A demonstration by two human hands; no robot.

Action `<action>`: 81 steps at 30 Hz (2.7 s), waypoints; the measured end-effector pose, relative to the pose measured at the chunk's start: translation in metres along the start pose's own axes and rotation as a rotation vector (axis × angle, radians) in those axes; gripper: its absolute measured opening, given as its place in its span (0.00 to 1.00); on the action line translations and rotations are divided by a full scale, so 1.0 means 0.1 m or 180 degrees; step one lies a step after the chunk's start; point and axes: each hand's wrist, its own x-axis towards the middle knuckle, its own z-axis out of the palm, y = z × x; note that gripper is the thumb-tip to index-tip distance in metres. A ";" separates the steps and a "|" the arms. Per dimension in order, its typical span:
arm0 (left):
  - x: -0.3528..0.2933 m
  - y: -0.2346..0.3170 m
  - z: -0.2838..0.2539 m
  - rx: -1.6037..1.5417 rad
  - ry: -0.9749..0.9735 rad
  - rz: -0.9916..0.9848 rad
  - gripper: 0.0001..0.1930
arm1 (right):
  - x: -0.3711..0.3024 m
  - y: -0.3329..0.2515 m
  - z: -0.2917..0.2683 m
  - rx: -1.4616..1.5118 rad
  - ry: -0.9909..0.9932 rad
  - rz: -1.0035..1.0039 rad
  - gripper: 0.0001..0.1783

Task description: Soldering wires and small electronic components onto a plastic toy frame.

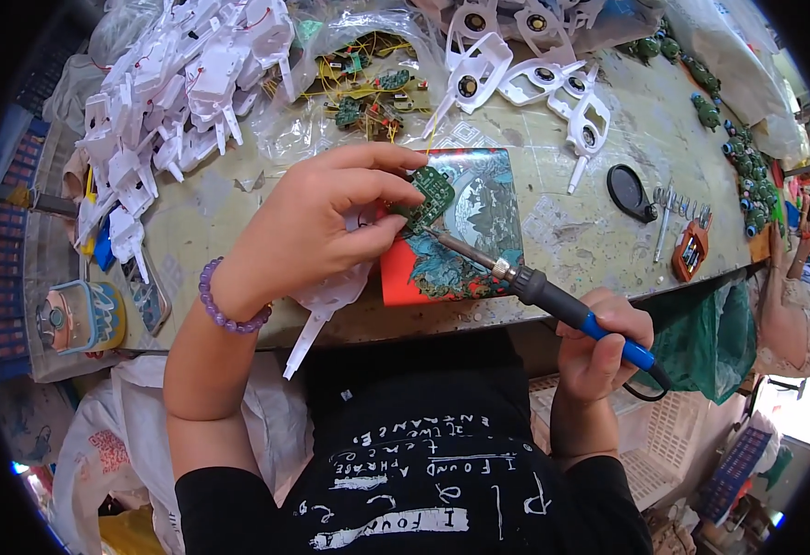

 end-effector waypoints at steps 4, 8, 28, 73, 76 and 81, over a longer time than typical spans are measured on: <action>0.02 0.02 -0.02 0.0075 -0.0088 -0.0054 0.11 | 0.01 -0.01 0.01 -0.0097 -0.0103 -0.0015 0.15; 0.02 0.06 -0.04 0.0082 -0.0133 -0.0127 0.10 | 0.01 0.01 -0.01 -0.0123 -0.0133 -0.0108 0.15; 0.03 0.05 -0.03 0.0164 -0.0093 -0.0013 0.10 | 0.01 -0.03 -0.03 -0.0357 -0.0316 -0.0294 0.12; -0.02 0.16 0.11 0.0887 0.0403 0.0461 0.03 | -0.05 -0.07 -0.19 -0.0394 -0.0003 -0.0340 0.15; -0.04 0.21 0.10 0.0919 0.0360 0.0110 0.03 | -0.02 -0.09 -0.21 -0.0514 -0.0124 -0.0376 0.15; 0.01 0.28 0.10 0.1071 0.0206 0.0042 0.04 | 0.04 -0.12 -0.16 -0.0543 -0.0282 -0.0461 0.13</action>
